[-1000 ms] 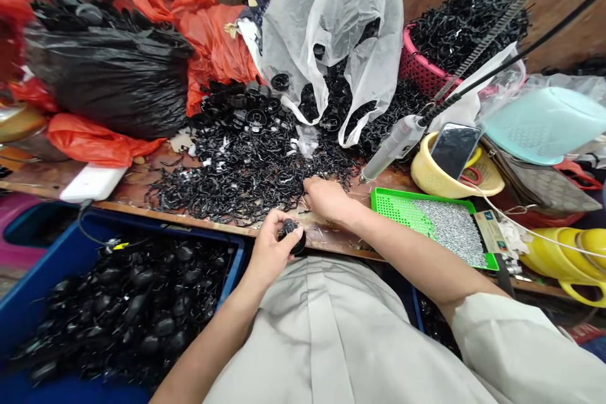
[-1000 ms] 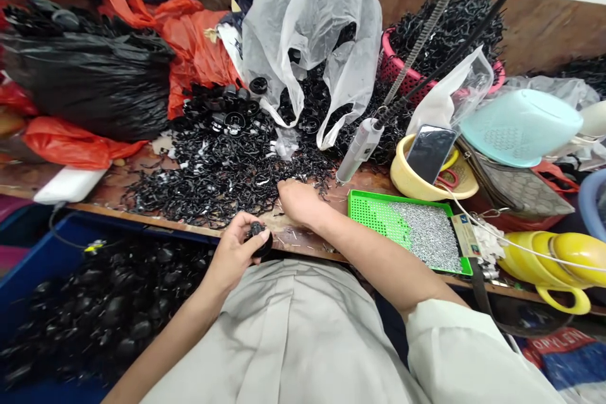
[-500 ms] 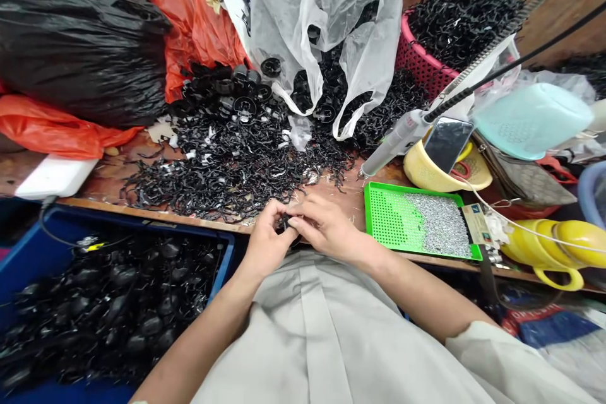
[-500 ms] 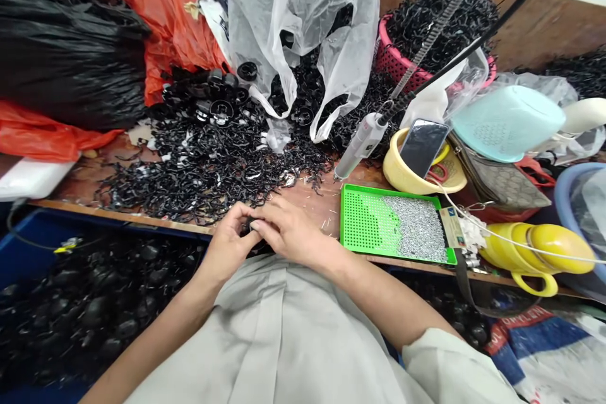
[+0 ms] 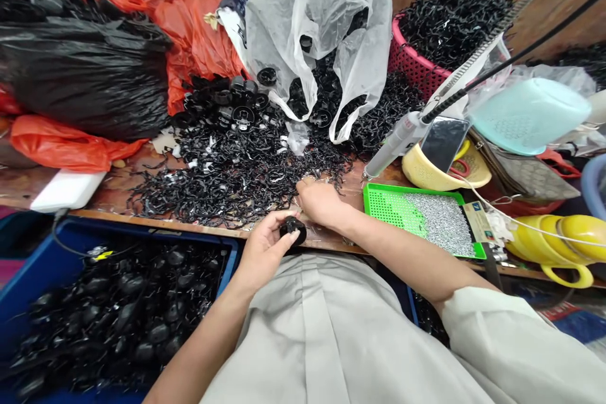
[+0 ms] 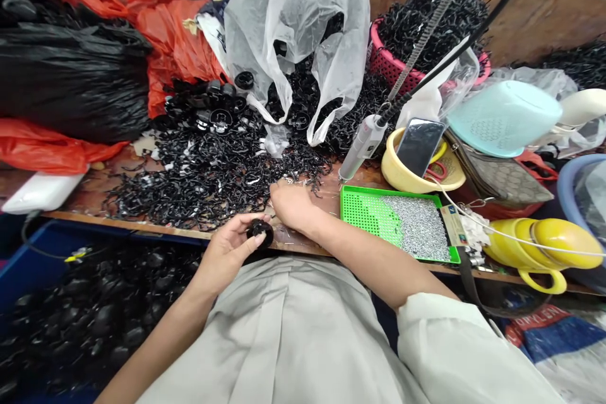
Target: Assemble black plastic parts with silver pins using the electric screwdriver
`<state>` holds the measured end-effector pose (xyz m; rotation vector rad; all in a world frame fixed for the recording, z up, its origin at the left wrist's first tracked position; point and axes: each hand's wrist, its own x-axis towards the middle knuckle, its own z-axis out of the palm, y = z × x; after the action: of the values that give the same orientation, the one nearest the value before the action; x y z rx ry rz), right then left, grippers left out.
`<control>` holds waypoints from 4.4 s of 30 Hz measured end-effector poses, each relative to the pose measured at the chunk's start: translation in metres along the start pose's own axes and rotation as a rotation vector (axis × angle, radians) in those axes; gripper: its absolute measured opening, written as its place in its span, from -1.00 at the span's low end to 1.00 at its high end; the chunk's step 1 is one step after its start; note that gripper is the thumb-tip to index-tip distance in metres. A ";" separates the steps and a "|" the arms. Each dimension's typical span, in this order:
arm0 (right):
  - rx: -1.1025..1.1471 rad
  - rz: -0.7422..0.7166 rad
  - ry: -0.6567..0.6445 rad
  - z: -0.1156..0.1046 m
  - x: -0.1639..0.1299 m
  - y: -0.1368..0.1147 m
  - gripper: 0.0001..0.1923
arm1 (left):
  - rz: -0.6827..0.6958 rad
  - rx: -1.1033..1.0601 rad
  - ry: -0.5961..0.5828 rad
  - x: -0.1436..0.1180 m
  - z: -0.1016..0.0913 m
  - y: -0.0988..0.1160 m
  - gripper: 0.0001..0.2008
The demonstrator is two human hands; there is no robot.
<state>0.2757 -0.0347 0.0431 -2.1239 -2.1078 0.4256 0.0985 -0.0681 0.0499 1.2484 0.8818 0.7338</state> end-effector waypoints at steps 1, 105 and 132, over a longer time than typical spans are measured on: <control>0.013 -0.004 0.001 0.000 -0.002 0.001 -0.77 | 0.006 0.014 0.002 -0.002 0.000 0.000 -0.71; 0.363 -0.299 0.178 -0.005 -0.079 0.003 -0.68 | -0.030 -0.002 0.268 0.022 0.024 -0.011 -0.77; 0.199 -0.366 0.162 -0.028 -0.056 -0.015 -0.76 | -0.104 -0.082 0.131 0.020 0.003 -0.003 -0.78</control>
<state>0.2695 -0.0866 0.0805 -1.5672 -2.1914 0.3857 0.1113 -0.0526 0.0445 1.0834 1.0065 0.7678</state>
